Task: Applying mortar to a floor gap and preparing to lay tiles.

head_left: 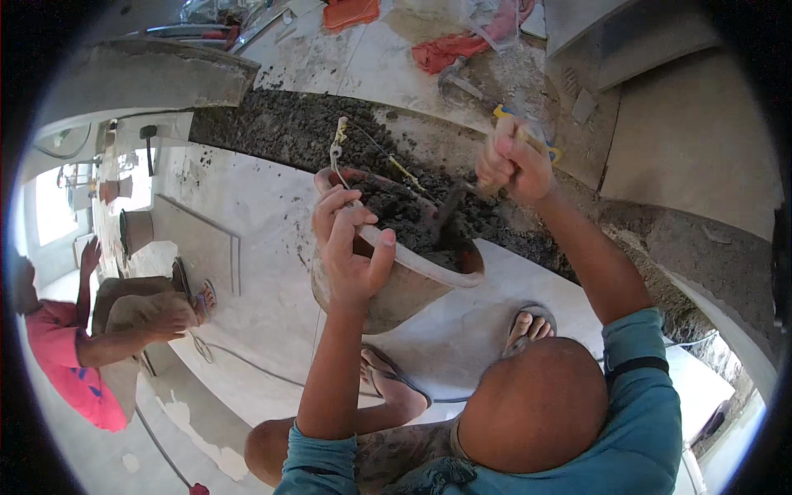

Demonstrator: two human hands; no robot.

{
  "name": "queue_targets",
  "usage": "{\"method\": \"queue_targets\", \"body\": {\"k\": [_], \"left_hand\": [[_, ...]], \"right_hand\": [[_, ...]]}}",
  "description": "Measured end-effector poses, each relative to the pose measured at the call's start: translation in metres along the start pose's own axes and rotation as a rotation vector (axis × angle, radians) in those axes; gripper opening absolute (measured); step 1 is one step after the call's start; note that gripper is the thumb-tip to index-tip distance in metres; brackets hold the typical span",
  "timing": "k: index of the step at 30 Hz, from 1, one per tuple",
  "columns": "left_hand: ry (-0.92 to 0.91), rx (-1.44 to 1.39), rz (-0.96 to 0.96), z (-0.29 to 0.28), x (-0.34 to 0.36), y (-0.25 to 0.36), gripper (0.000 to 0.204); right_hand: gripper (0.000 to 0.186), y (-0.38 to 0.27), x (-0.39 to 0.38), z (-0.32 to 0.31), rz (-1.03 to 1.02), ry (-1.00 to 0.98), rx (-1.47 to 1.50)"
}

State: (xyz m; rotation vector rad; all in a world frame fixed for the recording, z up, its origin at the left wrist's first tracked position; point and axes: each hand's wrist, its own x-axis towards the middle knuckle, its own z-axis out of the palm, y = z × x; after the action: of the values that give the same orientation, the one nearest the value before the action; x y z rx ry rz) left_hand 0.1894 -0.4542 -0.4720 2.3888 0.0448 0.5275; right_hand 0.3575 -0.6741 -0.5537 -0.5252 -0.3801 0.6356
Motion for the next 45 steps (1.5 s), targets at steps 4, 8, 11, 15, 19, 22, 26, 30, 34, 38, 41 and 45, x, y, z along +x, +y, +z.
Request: {"method": "queue_targets", "body": {"k": [4,8,11,15,19,22,26,30,34,38,41,45], "left_hand": [[-0.007,-0.007,0.03,0.001,0.004,0.002,0.025],[-0.013,-0.003,0.015,0.002,0.001,-0.004,0.026],[-0.006,-0.018,0.01,0.002,0.01,-0.002,0.027],[-0.005,-0.014,0.0,-0.003,0.012,-0.009,0.029],[0.008,-0.005,-0.007,0.002,0.009,-0.013,0.034],[-0.024,-0.025,-0.027,0.004,0.009,-0.007,0.021],[-0.018,-0.029,-0.006,0.004,0.011,-0.003,0.022],[-0.001,-0.044,0.016,0.006,0.005,-0.004,0.022],[-0.007,-0.007,0.027,0.005,0.01,-0.004,0.037],[-0.014,0.002,0.042,0.006,0.008,-0.004,0.037],[-0.001,0.024,0.05,0.005,0.009,-0.005,0.037],[0.029,-0.027,0.056,0.01,0.007,-0.006,0.037]], "right_hand": [[0.024,0.013,0.05,0.013,-0.171,0.029,0.132],[0.019,0.075,0.065,0.047,-0.311,0.136,-0.294],[0.023,0.102,0.054,0.014,-0.067,0.024,0.131],[0.023,0.082,0.032,-0.014,0.063,-0.01,0.197],[0.025,0.041,0.006,-0.035,0.052,0.056,0.137],[0.025,-0.01,0.006,-0.025,0.055,0.049,0.146],[0.025,-0.004,0.049,-0.013,-0.232,-0.083,0.224],[0.016,0.074,0.07,0.034,-0.37,0.032,-0.361],[0.019,0.098,0.037,0.032,-0.043,0.049,-0.111],[0.023,0.058,0.017,0.008,0.185,-0.052,0.207],[0.025,0.031,0.012,0.009,0.291,-0.172,0.097],[0.026,-0.021,0.017,0.016,0.277,-0.204,-0.069]]}}
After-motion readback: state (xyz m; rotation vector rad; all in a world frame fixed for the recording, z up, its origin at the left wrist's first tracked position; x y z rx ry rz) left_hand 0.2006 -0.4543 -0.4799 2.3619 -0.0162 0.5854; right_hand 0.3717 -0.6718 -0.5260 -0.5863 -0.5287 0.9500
